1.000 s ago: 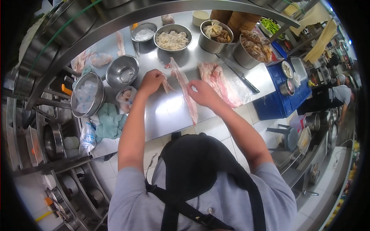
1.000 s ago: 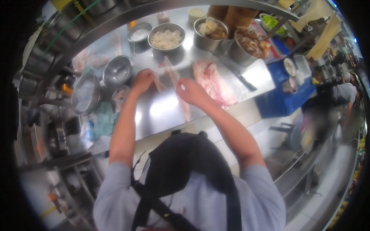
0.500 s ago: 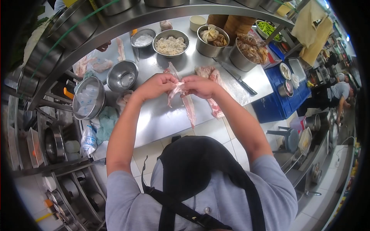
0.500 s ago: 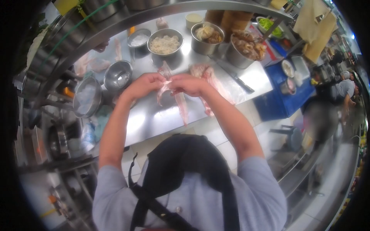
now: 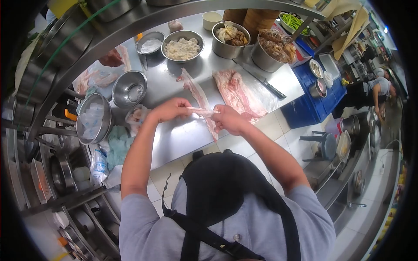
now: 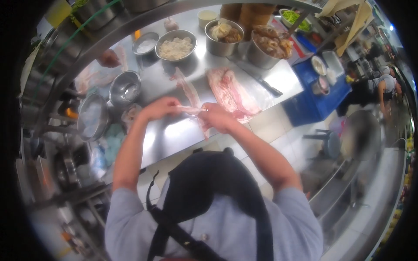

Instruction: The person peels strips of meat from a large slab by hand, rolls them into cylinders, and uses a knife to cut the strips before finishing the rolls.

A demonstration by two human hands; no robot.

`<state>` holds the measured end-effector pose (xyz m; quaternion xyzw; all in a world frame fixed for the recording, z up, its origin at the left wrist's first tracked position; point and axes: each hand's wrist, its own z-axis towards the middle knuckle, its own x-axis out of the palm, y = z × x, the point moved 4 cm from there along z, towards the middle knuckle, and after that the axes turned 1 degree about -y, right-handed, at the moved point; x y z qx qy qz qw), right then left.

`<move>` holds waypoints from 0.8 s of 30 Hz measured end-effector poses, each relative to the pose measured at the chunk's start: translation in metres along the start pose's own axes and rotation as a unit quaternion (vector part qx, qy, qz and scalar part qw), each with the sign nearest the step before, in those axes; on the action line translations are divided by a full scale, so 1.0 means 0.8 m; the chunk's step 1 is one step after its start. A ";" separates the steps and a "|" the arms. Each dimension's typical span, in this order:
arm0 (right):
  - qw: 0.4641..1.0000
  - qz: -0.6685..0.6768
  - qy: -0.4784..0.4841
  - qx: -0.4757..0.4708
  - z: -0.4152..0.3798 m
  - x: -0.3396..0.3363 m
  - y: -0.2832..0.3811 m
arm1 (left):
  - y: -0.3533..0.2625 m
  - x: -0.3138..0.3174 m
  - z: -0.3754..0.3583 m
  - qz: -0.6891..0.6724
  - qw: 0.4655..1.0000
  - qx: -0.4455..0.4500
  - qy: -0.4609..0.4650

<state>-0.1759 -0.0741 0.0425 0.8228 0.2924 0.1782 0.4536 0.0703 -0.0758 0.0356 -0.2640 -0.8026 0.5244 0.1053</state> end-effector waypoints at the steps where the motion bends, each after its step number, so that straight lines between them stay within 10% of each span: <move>1: 0.999 0.038 -0.019 0.012 -0.003 0.005 -0.010 | 0.000 -0.003 0.004 0.000 1.000 -0.001 0.005; 10: 0.952 0.281 -0.088 0.079 0.057 0.027 -0.057 | -0.035 -0.081 0.117 0.145 0.986 0.044 -0.073; 15: 0.999 0.007 -0.052 0.007 0.103 0.010 -0.140 | -0.021 -0.045 0.135 0.420 0.835 0.167 -0.313; 24: 0.981 -0.021 -0.147 0.124 0.034 0.004 -0.071 | -0.011 0.011 0.073 0.512 0.807 0.181 -0.232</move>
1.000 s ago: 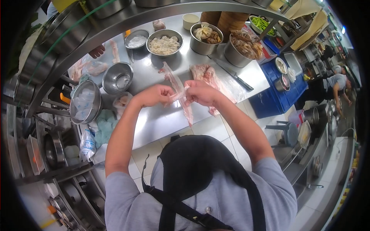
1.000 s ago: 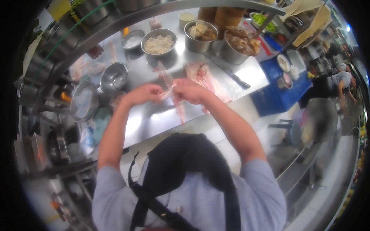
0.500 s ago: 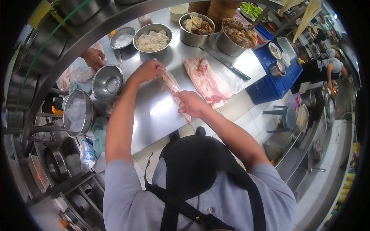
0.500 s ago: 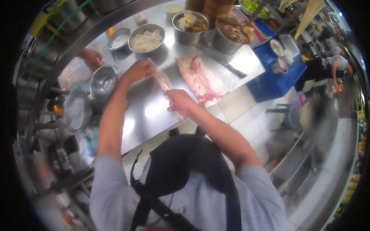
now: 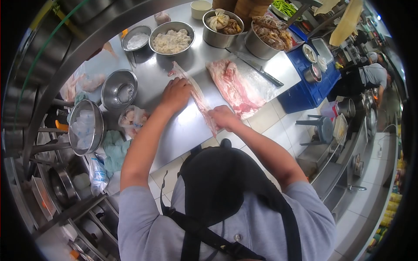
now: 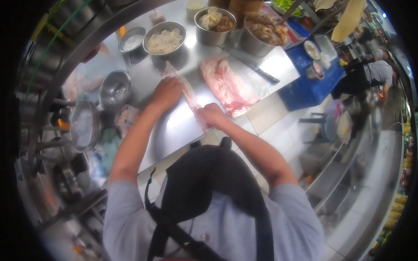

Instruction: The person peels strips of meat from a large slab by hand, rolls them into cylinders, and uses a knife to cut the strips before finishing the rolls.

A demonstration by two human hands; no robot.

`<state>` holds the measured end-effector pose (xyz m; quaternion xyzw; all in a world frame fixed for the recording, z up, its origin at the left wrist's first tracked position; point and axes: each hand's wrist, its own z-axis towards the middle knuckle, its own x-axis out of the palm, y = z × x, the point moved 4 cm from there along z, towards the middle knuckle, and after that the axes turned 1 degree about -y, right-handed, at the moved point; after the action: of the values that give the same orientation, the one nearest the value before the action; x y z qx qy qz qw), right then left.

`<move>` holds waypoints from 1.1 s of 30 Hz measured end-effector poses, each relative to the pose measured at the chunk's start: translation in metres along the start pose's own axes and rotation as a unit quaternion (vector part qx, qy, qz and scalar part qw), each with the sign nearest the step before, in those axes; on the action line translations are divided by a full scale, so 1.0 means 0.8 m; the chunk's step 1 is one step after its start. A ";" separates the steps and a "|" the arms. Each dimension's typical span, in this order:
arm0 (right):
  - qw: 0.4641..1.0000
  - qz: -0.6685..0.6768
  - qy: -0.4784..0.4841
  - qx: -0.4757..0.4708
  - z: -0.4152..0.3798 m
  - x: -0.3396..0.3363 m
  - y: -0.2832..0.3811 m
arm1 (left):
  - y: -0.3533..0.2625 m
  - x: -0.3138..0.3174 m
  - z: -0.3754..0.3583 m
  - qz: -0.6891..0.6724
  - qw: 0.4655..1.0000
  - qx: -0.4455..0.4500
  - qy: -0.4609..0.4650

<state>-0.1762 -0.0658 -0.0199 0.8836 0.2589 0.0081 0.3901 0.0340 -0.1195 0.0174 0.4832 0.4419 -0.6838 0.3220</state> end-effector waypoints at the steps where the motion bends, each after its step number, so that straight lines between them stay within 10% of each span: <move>1: 1.000 -0.001 0.000 0.000 -0.002 -0.003 0.000 | -0.003 -0.003 0.001 -0.001 1.000 0.000 -0.001; 9: 0.824 -0.410 -0.164 -0.356 -0.056 0.005 0.022 | -0.024 0.021 -0.024 -0.078 0.988 0.123 -0.048; 33: 0.817 -0.463 -0.140 -0.315 -0.039 0.008 0.033 | -0.052 0.007 -0.058 -0.177 0.979 0.092 -0.041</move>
<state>-0.1653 -0.0559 0.0191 0.4799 0.5635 -0.2163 0.6366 0.0133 -0.0604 0.0174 0.3963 0.4417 -0.7872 0.1680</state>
